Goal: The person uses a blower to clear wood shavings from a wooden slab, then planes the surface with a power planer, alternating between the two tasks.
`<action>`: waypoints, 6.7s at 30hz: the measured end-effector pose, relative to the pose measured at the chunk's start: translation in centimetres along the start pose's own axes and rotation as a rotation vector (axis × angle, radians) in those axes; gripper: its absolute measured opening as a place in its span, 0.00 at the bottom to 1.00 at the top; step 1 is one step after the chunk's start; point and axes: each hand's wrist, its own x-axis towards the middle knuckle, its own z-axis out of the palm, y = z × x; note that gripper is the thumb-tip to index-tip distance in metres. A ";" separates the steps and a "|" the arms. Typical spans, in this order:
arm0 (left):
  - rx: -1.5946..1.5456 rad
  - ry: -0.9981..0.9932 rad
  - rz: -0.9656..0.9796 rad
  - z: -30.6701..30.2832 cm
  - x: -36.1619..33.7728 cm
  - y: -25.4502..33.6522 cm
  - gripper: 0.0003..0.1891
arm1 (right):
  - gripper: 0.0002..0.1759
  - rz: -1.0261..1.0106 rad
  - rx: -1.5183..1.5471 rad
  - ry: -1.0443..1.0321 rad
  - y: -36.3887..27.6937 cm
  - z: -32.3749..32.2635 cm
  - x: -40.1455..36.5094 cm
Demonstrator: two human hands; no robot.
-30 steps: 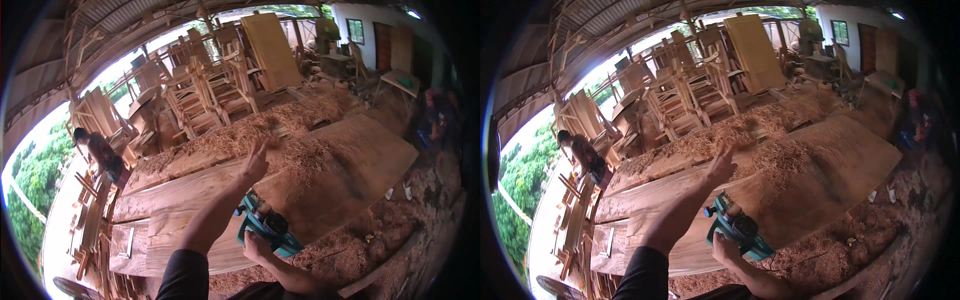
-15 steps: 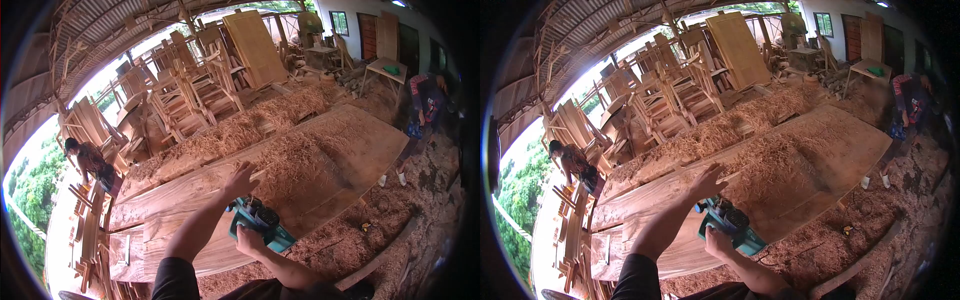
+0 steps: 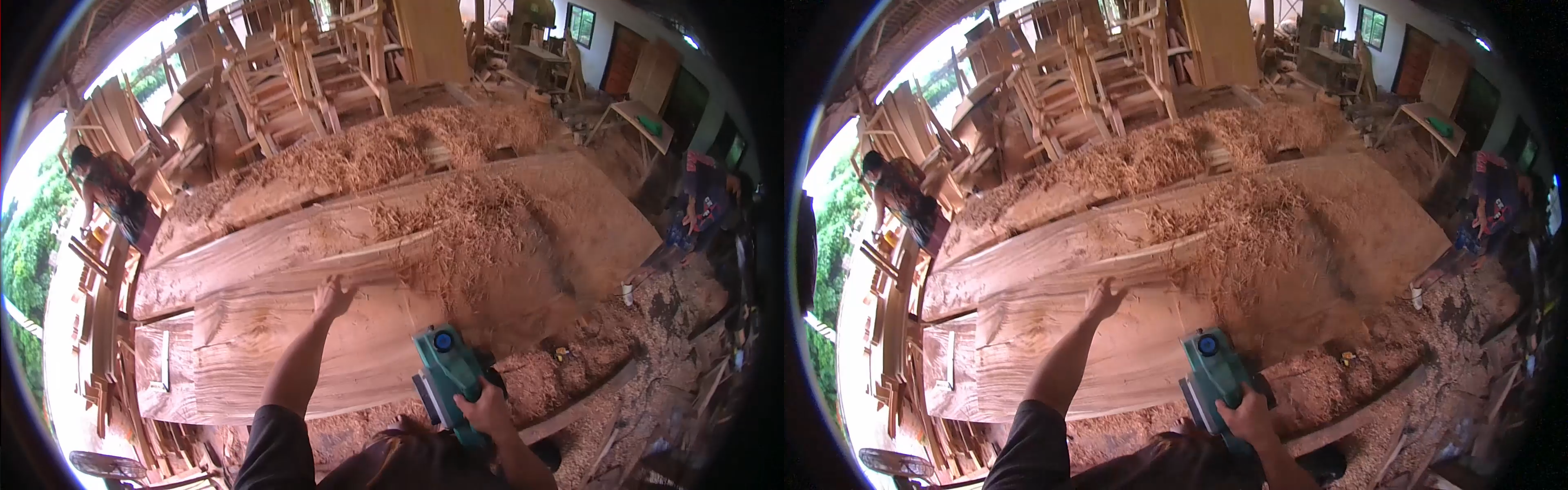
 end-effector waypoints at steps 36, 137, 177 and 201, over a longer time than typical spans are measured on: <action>0.044 0.349 -0.158 6.3 0.4 -1.9 0.37 | 0.10 0.201 0.211 0.016 -4.0 3.5 1.1; 0.053 0.266 -0.157 5.6 0.6 -1.7 0.38 | 0.11 0.142 0.490 -0.001 -2.9 4.7 2.5; 0.126 0.316 -0.119 3.0 3.0 -6.5 0.38 | 0.17 0.072 0.369 -0.087 -8.6 8.4 15.9; 0.097 0.318 -0.142 2.7 2.8 -5.9 0.38 | 0.33 0.225 0.495 -0.108 0.1 2.2 -3.4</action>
